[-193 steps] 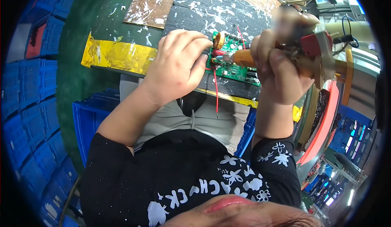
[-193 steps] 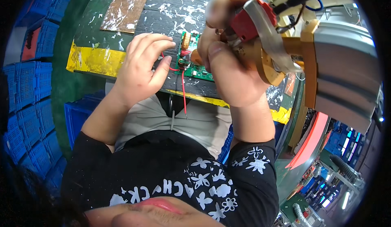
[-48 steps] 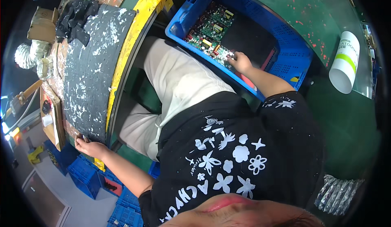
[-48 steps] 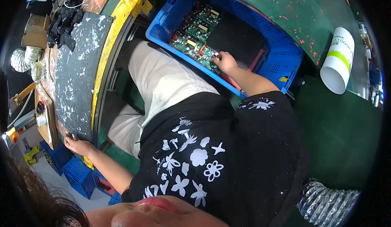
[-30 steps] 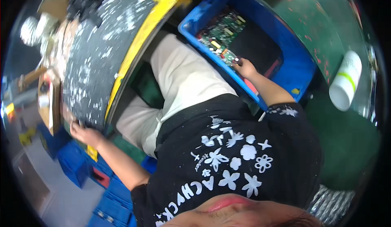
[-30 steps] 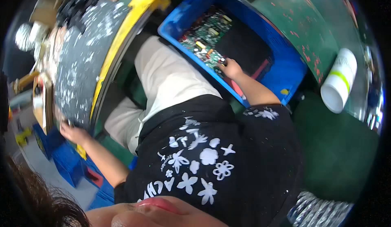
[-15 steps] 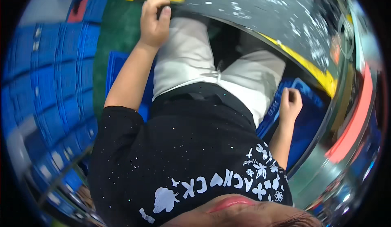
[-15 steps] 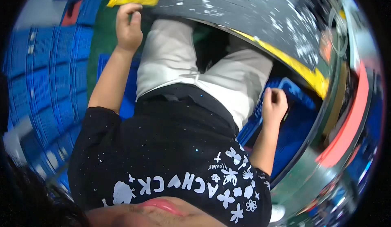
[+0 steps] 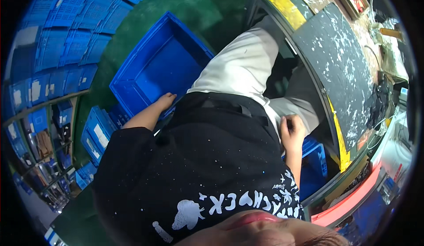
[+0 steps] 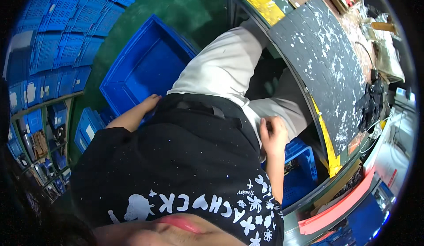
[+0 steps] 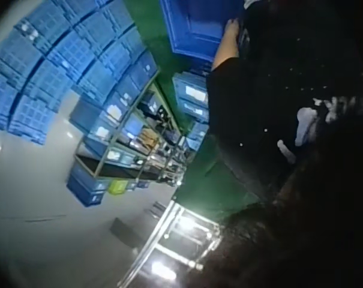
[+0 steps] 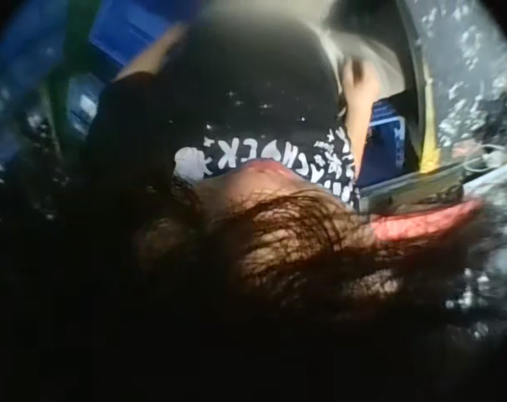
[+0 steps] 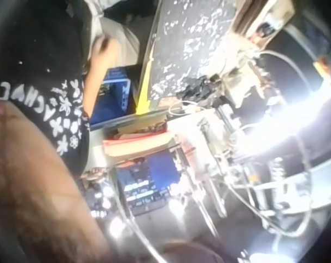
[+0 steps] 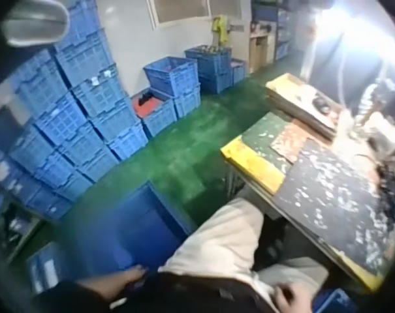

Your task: The recorder is at an assembly station, taking circuit boards from bins, using a handheld tool to perform assembly or testing, and organizing them onto foam pads and back into bins.

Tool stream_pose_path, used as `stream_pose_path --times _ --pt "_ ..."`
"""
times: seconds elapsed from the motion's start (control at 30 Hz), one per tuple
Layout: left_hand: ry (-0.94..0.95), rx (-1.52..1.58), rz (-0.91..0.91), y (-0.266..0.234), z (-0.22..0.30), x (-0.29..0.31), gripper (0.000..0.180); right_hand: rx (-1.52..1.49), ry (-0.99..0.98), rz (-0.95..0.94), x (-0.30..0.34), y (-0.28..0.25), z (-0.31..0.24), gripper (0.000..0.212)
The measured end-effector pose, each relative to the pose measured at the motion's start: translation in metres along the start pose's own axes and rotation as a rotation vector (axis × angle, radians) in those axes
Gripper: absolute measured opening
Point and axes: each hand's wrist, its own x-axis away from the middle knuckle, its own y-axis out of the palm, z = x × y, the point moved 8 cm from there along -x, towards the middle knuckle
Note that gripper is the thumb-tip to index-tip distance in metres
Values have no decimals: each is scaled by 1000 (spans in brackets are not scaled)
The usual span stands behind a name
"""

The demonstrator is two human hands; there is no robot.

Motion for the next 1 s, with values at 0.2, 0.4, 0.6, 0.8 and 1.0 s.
stream_pose_path --times 0.2,0.4,0.6,0.8,1.0 --pt "-629 -311 469 -129 -16 82 57 68 -7 20 4 -7 -9 9" --pt "-931 -58 368 -122 -245 45 55 59 -66 0 8 2 -25 8" --pt "-716 559 322 -94 -210 34 58 123 -167 6 0 -21 -39 7" --pt "-426 1295 245 -100 -175 77 62 142 -495 341 -28 -91 -70 6" --pt "-141 1150 423 -199 -98 110 38 10 -210 467 -82 -102 -18 9"
